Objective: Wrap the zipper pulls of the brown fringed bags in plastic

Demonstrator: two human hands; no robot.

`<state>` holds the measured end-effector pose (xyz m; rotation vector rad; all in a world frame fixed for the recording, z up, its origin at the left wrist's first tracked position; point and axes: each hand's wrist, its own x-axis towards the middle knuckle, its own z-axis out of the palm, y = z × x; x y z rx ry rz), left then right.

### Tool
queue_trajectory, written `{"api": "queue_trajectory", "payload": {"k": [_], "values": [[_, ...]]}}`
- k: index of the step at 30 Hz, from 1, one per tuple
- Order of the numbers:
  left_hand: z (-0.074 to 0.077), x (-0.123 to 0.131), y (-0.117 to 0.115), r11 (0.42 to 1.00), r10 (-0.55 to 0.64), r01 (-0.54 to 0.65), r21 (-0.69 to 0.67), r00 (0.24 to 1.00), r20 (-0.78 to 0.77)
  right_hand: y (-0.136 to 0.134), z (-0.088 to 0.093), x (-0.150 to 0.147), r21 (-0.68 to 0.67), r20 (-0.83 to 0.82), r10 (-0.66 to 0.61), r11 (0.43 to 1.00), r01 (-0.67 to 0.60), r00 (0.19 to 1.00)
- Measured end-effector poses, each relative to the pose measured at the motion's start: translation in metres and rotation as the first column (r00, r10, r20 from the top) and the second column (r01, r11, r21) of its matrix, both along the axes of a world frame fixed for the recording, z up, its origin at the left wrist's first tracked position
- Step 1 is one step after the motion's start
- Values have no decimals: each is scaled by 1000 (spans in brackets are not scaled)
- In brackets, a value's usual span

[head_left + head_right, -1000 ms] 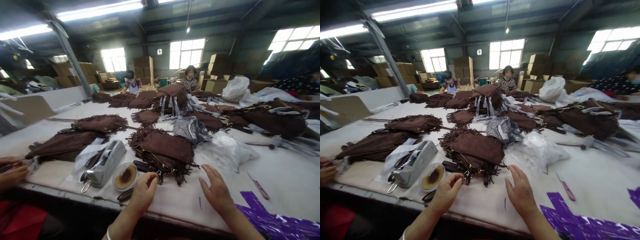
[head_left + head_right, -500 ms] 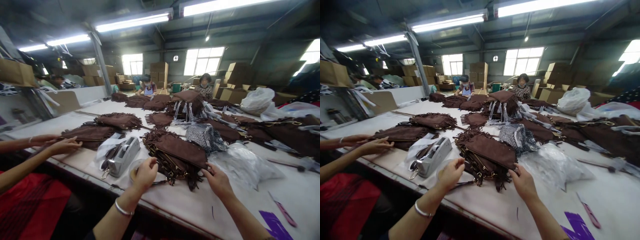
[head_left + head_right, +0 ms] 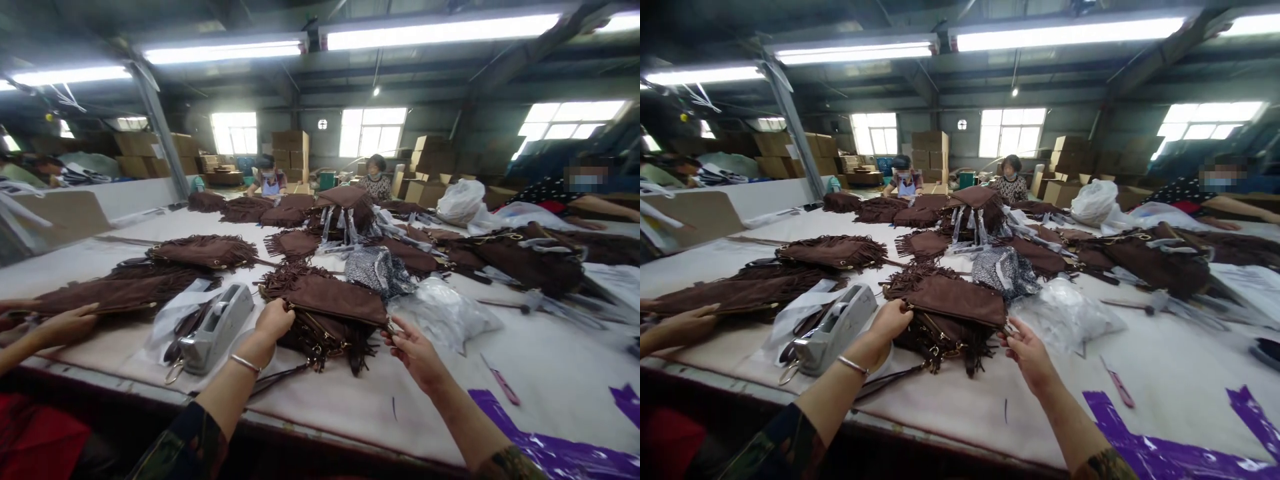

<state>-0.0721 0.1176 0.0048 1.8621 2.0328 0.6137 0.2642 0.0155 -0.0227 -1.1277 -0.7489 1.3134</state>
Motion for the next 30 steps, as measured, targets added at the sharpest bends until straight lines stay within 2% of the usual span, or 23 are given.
{"api": "queue_trajectory", "payload": {"k": [2, 5, 8, 13, 18, 20, 21, 23, 25, 27, 30], "values": [[4, -2, 0, 1000, -10, 10, 0, 1000, -27, -4, -4, 4, 5, 25, 25, 1000, -25, 999], [8, -1, 1, 999, -32, 32, 11, 999, -42, -4, -12, 8, -2, 133, -21, 1000, 21, 991], [11, 2, 2, 999, -32, 30, 27, 998, 48, -3, -14, 9, -2, 226, -72, 997, 74, 972], [19, 7, 3, 996, -76, 68, 49, 980, 184, -4, -9, 8, 24, 261, -98, 995, 95, 960], [25, 8, -10, 991, -89, 118, -57, 925, 369, -3, -13, 14, 34, 259, -181, 983, 178, 949], [27, 7, -20, 981, -99, 166, -100, 872, 479, 1, -15, 22, 15, 180, -250, 968, 251, 952], [29, 7, -26, 971, -107, 207, -117, 820, 562, 4, -15, 27, -2, 108, -287, 957, 288, 952], [32, 9, -37, 948, -90, 285, -142, 667, 739, 11, -15, 36, -39, -75, -349, 937, 347, 934], [38, 12, -46, 930, -31, 327, -166, 521, 853, 17, -12, 40, -60, -225, -386, 922, 382, 895], [46, 19, -54, 927, 4, 330, -179, 468, 884, 16, -10, 35, -58, -270, -411, 910, 411, 871], [57, 34, -67, 932, -17, 327, -154, 467, 884, 3, -7, 17, -81, -174, -445, 896, 437, 879]]}}
